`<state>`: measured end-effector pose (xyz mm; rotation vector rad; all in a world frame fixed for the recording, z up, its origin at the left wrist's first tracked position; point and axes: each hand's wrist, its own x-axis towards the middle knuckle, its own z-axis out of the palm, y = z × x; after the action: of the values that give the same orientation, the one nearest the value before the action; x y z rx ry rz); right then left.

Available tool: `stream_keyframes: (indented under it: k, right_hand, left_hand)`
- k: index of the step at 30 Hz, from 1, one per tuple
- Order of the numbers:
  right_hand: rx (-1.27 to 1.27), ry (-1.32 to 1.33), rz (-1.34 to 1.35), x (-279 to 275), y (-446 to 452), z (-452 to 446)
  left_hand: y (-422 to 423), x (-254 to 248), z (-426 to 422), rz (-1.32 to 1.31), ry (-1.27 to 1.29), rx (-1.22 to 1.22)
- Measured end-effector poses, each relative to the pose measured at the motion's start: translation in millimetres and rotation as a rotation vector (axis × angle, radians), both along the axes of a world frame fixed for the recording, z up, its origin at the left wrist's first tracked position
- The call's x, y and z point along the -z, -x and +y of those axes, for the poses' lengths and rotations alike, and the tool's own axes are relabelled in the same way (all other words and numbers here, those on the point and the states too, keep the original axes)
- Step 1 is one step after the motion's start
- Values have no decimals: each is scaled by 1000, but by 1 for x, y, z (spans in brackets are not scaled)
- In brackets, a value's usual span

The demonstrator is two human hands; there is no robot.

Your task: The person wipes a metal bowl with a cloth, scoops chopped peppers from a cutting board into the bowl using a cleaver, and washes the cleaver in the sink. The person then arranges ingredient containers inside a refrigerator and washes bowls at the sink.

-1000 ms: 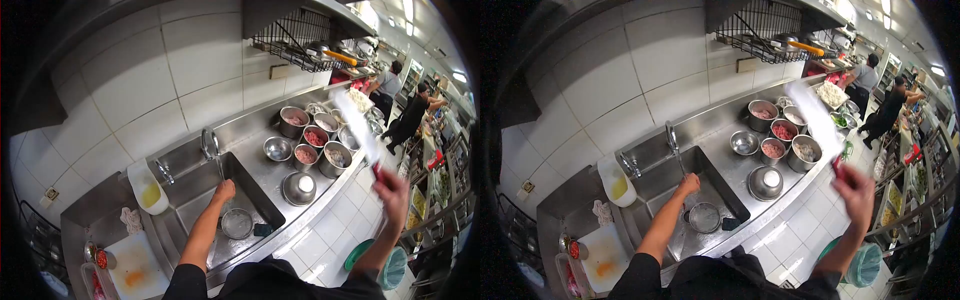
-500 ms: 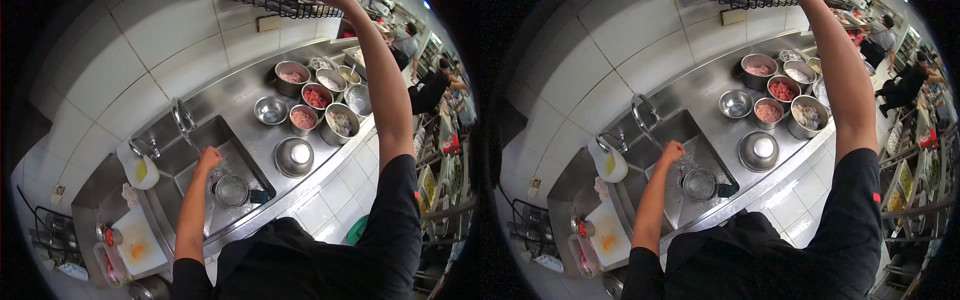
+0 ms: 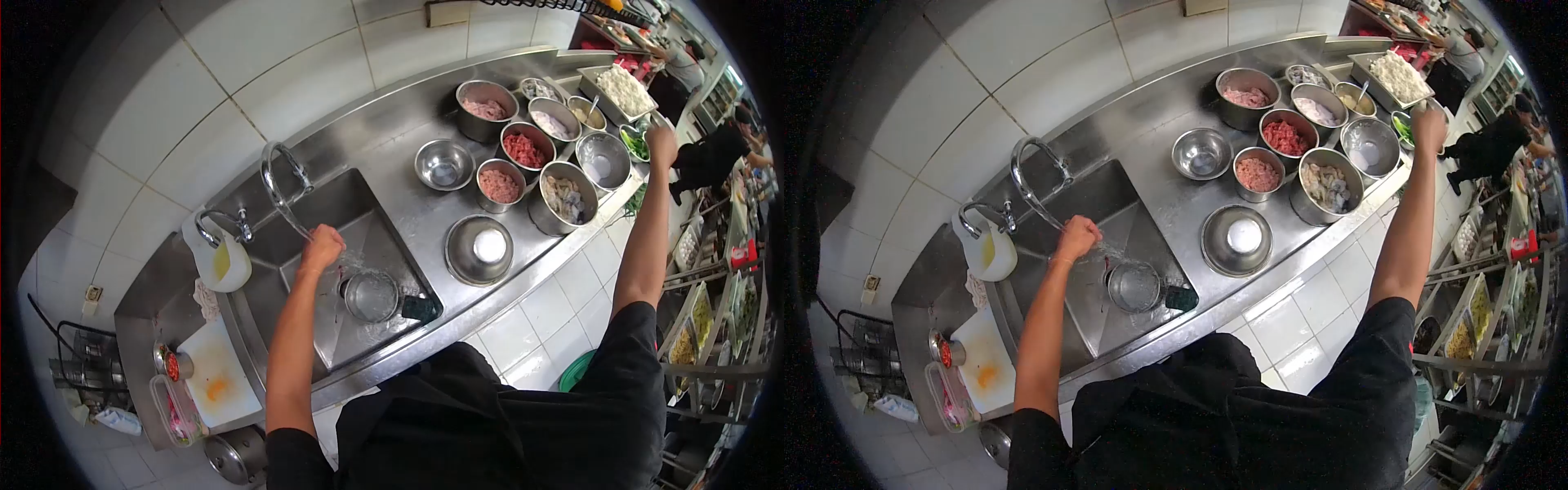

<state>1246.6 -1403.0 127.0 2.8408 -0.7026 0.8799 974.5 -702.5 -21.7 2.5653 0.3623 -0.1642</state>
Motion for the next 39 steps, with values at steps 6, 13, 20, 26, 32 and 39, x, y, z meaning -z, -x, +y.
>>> stream_keyframes:
  k: [6,13,20,26,32,39]
  right_hand:
    - [-138,-66,317,178,-22,-52]
    - [94,-338,108,153,-37,-63]
    - [90,-26,126,54,-17,-41]
    - [-563,-6,-3,-50,66,71]
    - [-915,-125,400,-14,150,380]
    - [-1331,-211,754,187,182,608]
  left_hand:
    - [-14,-9,6,18,-160,96]
    - [-35,-11,19,25,-175,39]
    - [-16,-8,10,-135,-124,-5]
    - [29,3,29,3,82,-32]
    - [95,70,61,-68,277,-97]
    - [179,97,74,-10,451,-248]
